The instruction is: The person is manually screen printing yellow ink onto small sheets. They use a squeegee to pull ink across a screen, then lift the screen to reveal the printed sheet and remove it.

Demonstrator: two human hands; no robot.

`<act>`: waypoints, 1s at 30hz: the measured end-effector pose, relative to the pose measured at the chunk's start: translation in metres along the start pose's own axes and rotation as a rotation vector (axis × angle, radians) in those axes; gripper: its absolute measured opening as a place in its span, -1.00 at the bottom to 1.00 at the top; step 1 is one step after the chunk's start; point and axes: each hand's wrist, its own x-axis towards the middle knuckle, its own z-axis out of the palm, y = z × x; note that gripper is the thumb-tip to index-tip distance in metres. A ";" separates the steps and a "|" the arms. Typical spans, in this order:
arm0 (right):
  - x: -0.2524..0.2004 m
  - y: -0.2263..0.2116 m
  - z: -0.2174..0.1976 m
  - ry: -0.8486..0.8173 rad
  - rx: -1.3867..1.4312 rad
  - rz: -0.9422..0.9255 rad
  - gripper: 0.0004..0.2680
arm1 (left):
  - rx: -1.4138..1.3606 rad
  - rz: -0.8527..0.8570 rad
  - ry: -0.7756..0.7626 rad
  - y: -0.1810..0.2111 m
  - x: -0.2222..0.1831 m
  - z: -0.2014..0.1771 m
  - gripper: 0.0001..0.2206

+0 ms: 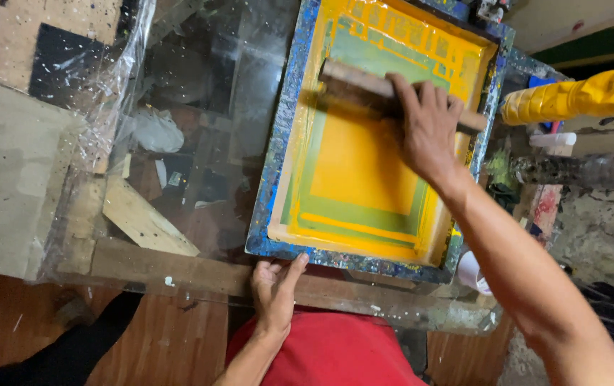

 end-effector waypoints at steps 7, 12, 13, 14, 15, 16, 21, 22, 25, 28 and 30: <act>0.033 0.020 -0.017 -0.011 0.103 -0.049 -0.45 | 0.091 0.018 -0.034 0.010 -0.004 -0.006 -0.70; -0.022 -0.013 -0.071 0.150 0.435 -0.075 -0.69 | 0.300 0.231 -0.251 0.027 -0.026 -0.012 -0.63; -0.043 -0.023 -0.090 0.143 0.441 -0.076 -0.69 | 0.302 0.225 -0.243 0.036 -0.039 -0.011 -0.63; -0.063 -0.030 -0.109 0.150 0.447 -0.035 -0.76 | 0.320 0.242 -0.285 0.047 -0.046 -0.007 -0.59; -0.083 -0.037 -0.129 0.157 0.453 0.005 -0.84 | 0.339 0.260 -0.326 0.059 -0.055 -0.003 -0.55; -0.100 -0.044 -0.147 0.165 0.450 0.009 -0.84 | 0.343 0.266 -0.333 0.073 -0.064 0.003 -0.55; -0.158 -0.058 -0.198 0.397 0.319 0.127 -0.77 | 0.415 0.551 -0.636 0.148 -0.103 0.042 -0.61; -0.149 -0.056 -0.203 0.407 0.316 0.137 -0.77 | 0.422 0.556 -0.648 0.154 -0.104 0.047 -0.61; -0.123 -0.045 -0.218 0.632 0.300 0.041 -0.82 | 0.344 0.639 -0.716 0.157 -0.097 0.056 -0.53; -0.108 -0.025 -0.226 0.660 0.500 0.064 -0.79 | 0.550 0.878 -0.536 0.130 -0.065 0.047 -0.62; -0.103 -0.011 -0.230 0.600 0.493 0.110 -0.93 | 0.594 0.379 -0.316 0.104 -0.034 0.036 -0.34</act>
